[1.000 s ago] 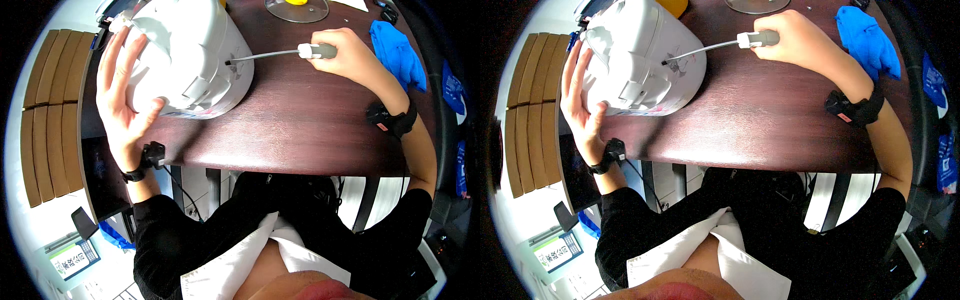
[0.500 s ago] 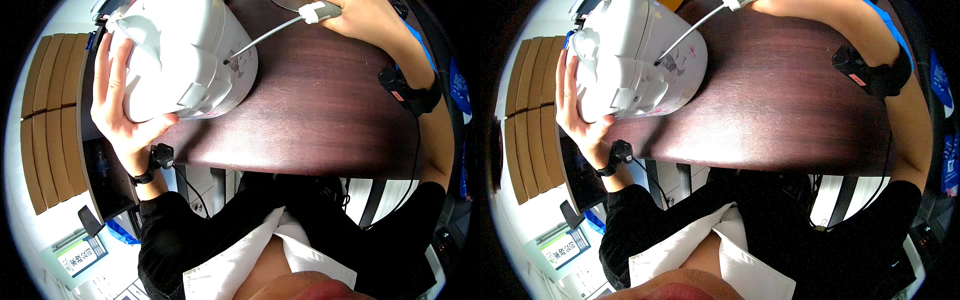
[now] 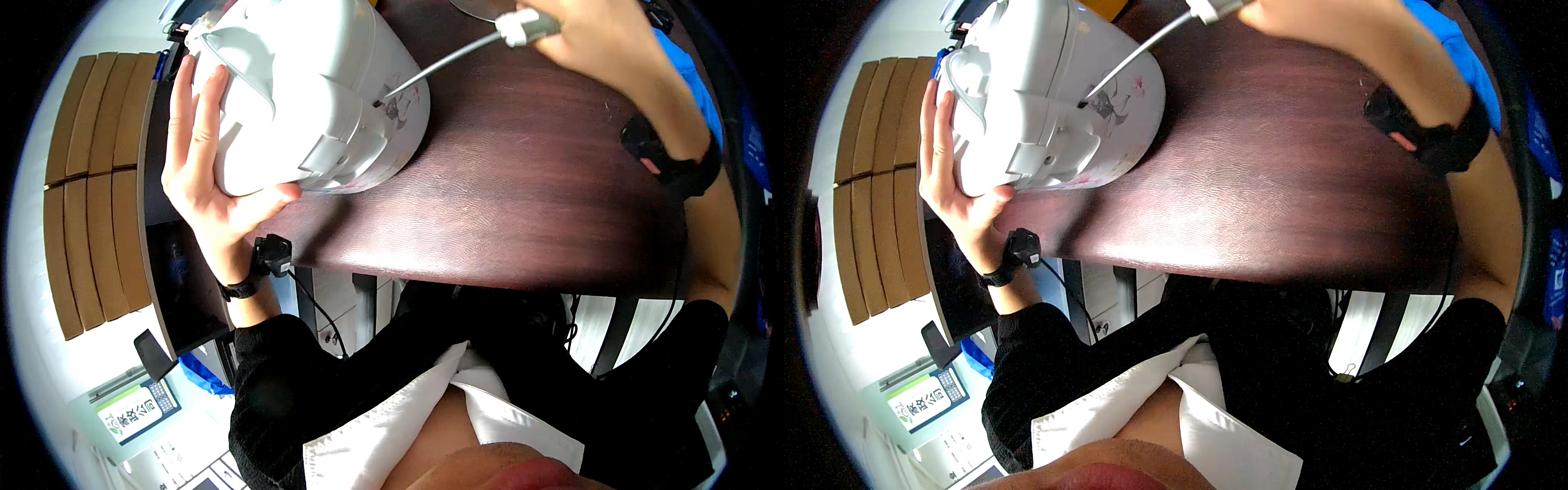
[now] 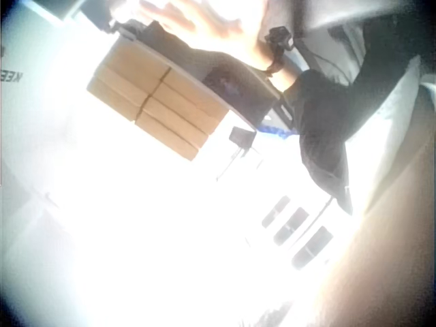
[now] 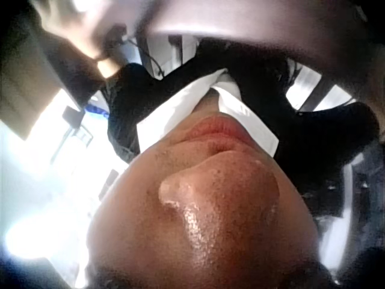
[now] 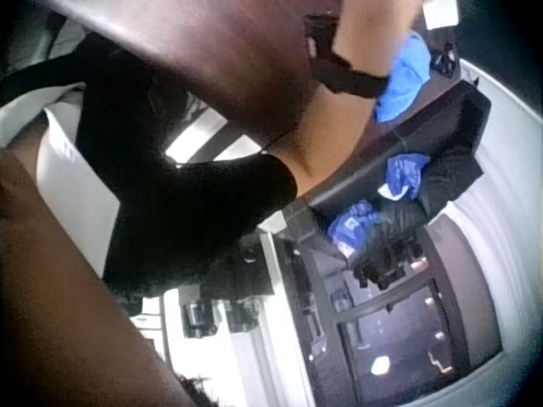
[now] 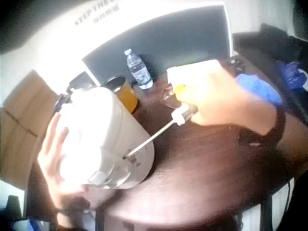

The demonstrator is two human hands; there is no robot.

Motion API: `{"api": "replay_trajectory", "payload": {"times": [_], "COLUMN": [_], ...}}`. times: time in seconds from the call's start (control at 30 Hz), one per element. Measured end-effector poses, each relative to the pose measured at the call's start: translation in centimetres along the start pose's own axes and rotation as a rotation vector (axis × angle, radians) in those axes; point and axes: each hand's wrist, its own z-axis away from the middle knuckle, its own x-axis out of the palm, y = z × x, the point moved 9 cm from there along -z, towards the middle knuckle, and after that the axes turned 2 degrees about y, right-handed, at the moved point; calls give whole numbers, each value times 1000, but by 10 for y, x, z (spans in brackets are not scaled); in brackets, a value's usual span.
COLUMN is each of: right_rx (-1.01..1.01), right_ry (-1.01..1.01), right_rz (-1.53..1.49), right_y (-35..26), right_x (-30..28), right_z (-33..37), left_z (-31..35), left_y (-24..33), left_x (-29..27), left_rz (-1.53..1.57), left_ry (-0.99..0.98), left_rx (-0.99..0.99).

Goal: The person uses a screwdriver to remove screws from the exterior of a white rice cooker. They detach a small plastic cover, open the lid to reveal the inner pot, and continue unscrewing components from the lid and body.

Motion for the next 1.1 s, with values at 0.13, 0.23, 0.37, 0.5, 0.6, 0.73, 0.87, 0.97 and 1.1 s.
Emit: {"api": "replay_trajectory", "payload": {"times": [0.13, 0.23, 0.37, 0.5, 0.6, 0.73, 0.87, 0.97, 1.1], "right_rx": [-29, 367, 228, 63, -49, -266, -258, 162, 259], "right_ry": [-166, -496, -517, -210, 6, 155, 60, -259, -327], "right_rz": [-66, -316, -445, -320, -87, -3, -94, -368, -596], "right_y": [-3, 14, 3, -5, -9, -21, -9, 5, -12], "right_x": [17, 49, 84, 63, 24, -10, 18, 79, 99], "right_z": [-20, -1, 31, 28, 1, -29, -21, 18, 48], "left_z": [12, 12, 12, 15, 15, 16, 14, 17, 14], "left_y": [4, 3, 5, 2, 3, 0, -1, 2, 5], "left_x": [-6, -7, -7, -9, -9, -10, -8, -10, -8], "left_rz": [-34, -28, -39, -37, -36, -41, -26, -46, -36], "left_ry": [0, 12, 16, 36, 35, 40, 57, 47, 44], "left_rx": [-28, -25, -17, 8, 7, 24, 2, -2, -10]}}
